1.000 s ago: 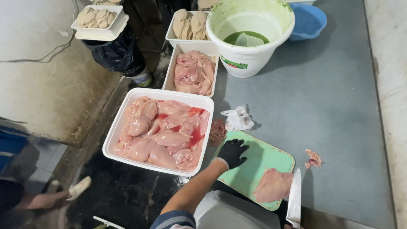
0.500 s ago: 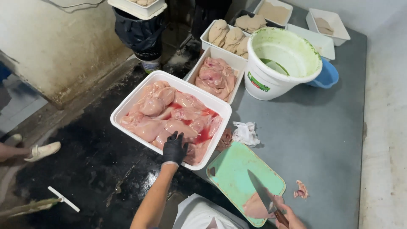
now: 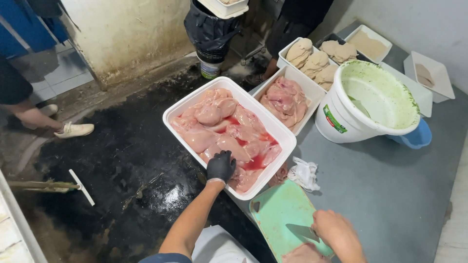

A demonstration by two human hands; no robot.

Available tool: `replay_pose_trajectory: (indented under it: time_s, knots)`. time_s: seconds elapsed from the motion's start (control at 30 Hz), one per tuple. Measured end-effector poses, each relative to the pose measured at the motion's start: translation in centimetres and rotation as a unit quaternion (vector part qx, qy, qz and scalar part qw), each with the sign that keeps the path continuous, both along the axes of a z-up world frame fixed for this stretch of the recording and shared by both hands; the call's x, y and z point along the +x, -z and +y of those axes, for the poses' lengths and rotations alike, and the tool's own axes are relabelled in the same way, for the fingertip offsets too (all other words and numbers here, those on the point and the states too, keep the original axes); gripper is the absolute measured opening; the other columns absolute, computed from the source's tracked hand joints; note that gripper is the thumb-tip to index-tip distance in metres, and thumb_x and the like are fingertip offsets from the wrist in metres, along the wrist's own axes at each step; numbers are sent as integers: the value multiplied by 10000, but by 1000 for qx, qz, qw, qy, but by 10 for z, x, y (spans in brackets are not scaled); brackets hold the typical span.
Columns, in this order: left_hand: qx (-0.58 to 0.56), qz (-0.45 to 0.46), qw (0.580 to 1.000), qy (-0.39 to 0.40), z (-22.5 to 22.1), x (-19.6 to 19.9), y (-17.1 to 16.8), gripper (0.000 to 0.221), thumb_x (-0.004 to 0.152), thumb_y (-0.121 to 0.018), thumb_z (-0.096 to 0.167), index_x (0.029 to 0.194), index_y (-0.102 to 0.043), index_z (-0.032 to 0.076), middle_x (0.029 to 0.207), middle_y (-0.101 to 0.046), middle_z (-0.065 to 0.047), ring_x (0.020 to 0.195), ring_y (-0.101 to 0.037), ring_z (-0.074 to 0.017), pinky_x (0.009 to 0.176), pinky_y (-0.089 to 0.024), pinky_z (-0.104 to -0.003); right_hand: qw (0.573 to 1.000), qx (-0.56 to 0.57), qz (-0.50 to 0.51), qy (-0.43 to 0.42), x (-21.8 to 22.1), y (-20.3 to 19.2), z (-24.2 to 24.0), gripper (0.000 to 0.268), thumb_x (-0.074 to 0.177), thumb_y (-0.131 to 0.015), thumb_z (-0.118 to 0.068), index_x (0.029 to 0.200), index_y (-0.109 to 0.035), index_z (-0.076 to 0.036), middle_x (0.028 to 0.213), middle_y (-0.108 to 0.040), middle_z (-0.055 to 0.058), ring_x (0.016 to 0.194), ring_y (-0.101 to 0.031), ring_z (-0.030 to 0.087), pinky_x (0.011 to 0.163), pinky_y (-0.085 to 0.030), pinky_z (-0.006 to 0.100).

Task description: Trimming fat and connective tissue from raw chicken breasts using a knife on a cutting board.

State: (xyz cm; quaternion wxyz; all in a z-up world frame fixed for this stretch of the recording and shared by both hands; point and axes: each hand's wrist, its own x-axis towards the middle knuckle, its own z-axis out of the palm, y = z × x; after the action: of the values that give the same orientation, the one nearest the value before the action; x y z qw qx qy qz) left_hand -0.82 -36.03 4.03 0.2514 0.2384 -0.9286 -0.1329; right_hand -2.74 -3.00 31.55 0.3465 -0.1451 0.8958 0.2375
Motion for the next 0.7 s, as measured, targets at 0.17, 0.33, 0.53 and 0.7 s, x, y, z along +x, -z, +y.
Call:
replay_pose_trajectory:
  time_s: [0.17, 0.33, 0.53, 0.7]
  knots:
    - [10, -14, 1000, 16, -1, 4, -6, 235, 912, -651, 369, 1002, -696, 156, 828, -703, -115, 691, -686, -355, 527, -525, -499, 1000, -20, 4, -1, -10, 9, -18, 301, 1056, -412, -295, 1054, -675, -148, 1114, -724, 64, 998, -699, 313, 827, -536, 455]
    - [25, -13, 1000, 11, -3, 2, 0, 220, 926, -629, 374, 975, -686, 167, 826, -698, -112, 707, -685, -365, 545, -521, -515, 999, -20, -6, 39, -10, -3, -25, 321, 978, -400, -195, 931, -710, -127, 1029, -746, 39, 907, -697, 282, 792, -540, 419]
    - [78, -75, 993, 37, -3, 4, -18, 259, 968, -605, 393, 1010, -695, 154, 898, -724, -136, 796, -707, -382, 614, -562, -526, 999, -27, 19, -1, -21, 8, -14, 259, 993, -591, -307, 825, -686, -134, 903, -747, 36, 864, -709, 307, 766, -535, 422]
    - [86, -71, 993, 36, -3, 4, -17, 241, 961, -612, 389, 927, -701, 168, 832, -735, -115, 767, -712, -371, 604, -552, -513, 999, -33, 7, 4, -22, 17, -14, 373, 1051, -370, -254, 980, -717, -135, 1023, -767, 59, 928, -715, 303, 811, -538, 433]
